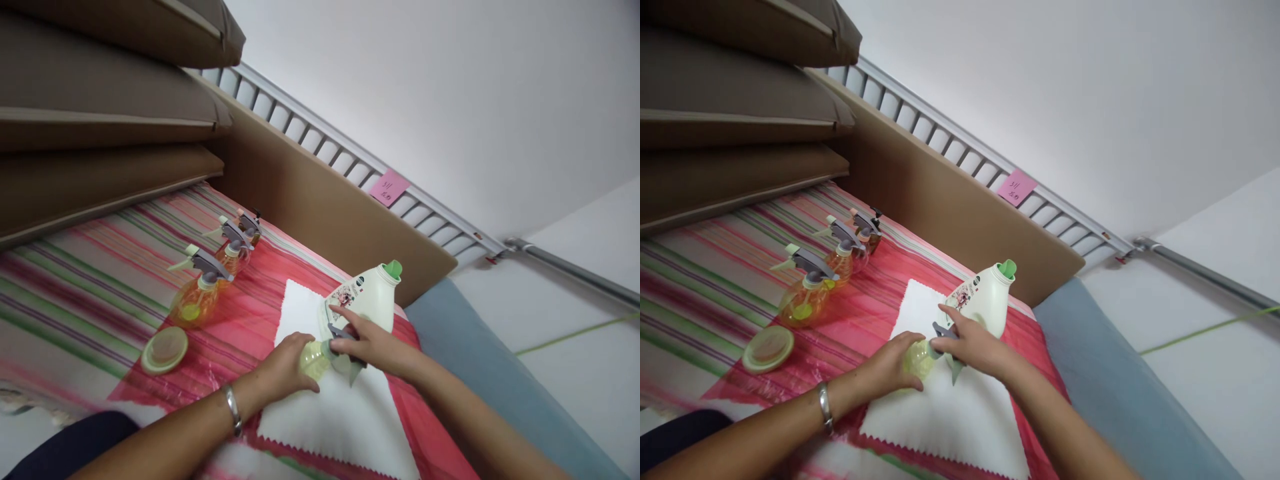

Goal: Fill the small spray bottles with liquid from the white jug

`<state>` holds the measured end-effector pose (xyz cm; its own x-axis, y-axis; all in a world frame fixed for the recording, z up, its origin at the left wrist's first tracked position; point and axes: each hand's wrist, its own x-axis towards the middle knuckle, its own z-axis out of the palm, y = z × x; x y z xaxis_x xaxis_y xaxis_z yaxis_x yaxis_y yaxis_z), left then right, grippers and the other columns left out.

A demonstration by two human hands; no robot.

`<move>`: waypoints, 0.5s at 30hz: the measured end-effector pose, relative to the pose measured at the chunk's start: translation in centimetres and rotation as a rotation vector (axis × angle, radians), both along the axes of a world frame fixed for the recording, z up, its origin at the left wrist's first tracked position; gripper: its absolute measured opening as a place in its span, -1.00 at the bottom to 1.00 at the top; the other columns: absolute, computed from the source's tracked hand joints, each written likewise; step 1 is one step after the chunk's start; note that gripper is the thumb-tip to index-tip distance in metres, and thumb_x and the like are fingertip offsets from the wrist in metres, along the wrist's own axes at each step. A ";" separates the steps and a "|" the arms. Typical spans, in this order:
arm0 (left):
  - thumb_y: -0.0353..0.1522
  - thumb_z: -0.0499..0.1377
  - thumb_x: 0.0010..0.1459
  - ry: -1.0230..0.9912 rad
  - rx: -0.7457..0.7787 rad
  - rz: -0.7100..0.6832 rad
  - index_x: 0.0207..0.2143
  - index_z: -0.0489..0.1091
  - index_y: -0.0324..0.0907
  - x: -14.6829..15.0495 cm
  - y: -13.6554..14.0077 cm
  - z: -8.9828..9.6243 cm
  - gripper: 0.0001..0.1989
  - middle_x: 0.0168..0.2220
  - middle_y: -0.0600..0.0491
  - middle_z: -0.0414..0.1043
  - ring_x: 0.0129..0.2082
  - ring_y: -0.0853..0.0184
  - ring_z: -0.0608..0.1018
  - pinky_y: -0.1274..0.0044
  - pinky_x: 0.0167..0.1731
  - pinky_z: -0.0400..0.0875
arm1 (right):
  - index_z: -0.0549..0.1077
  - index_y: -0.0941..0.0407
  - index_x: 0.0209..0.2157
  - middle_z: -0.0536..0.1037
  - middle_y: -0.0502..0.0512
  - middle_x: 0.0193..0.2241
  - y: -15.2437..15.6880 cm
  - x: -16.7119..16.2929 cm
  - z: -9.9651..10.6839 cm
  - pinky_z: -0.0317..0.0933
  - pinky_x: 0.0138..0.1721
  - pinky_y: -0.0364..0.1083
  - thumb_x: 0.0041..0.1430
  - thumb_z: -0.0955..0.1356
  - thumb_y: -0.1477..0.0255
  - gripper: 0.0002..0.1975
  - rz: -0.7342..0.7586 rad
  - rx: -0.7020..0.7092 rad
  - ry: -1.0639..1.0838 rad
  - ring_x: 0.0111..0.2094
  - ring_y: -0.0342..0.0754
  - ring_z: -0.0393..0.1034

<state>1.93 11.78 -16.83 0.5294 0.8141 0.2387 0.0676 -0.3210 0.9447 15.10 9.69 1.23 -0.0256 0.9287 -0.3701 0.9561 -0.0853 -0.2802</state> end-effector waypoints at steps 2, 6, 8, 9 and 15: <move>-0.32 0.45 -0.45 -0.009 -0.039 -0.008 -0.01 0.29 -0.18 -0.3 0.2 0.5 -0.16 -0.01 -0.11 0.35 -0.01 0.10 0.39 0.31 0.02 0.25 | 0.12 0.08 0.17 0.52 0.06 -0.29 -0.7 1.6 0.9 0.31 -0.27 -0.07 0.19 0.20 0.24 -0.48 -0.017 0.117 0.142 -0.30 -0.06 0.42; -0.32 0.44 -0.45 -0.023 -0.126 -0.172 -0.06 0.34 -0.14 -1.3 0.3 2.2 -0.23 -0.05 -0.02 0.39 -0.04 0.16 0.41 0.37 0.01 0.26 | 0.29 -0.02 0.06 0.46 0.09 -0.06 -3.0 4.1 1.7 0.25 -0.06 0.01 0.20 0.21 0.37 -0.62 0.123 0.380 0.014 -0.10 -0.03 0.37; -0.32 0.42 -0.43 0.000 -0.177 -0.311 -0.06 0.35 -0.13 -1.7 -0.2 3.0 -0.25 -0.08 0.02 0.42 -0.08 0.18 0.44 0.41 -0.04 0.29 | 0.25 -0.09 0.09 0.29 0.10 0.12 -4.6 4.2 2.0 0.22 -0.02 0.02 0.19 0.22 0.47 -0.57 0.313 0.391 -0.089 0.00 -0.03 0.30; -0.31 0.42 -0.43 0.019 -0.201 -0.379 -0.07 0.36 -0.13 -1.9 -0.5 3.3 -0.27 -0.10 0.04 0.43 -0.11 0.19 0.45 0.43 -0.07 0.32 | 0.23 -0.13 0.10 0.19 0.09 0.19 -5.5 3.8 2.1 0.20 -0.01 0.01 0.18 0.21 0.52 -0.54 0.399 0.381 -0.135 0.03 -0.03 0.27; -0.26 0.39 -0.39 0.117 -0.328 -0.627 -0.08 0.38 0.01 -2.3 -3.4 3.0 -0.32 -0.16 0.15 0.48 -0.16 0.19 0.48 0.42 -0.12 0.34 | 0.44 -0.05 -0.13 0.42 0.05 0.04 -10.3 0.6 2.2 0.23 -0.13 -0.07 0.15 0.30 0.42 -0.76 0.679 0.293 -0.251 -0.14 -0.02 0.39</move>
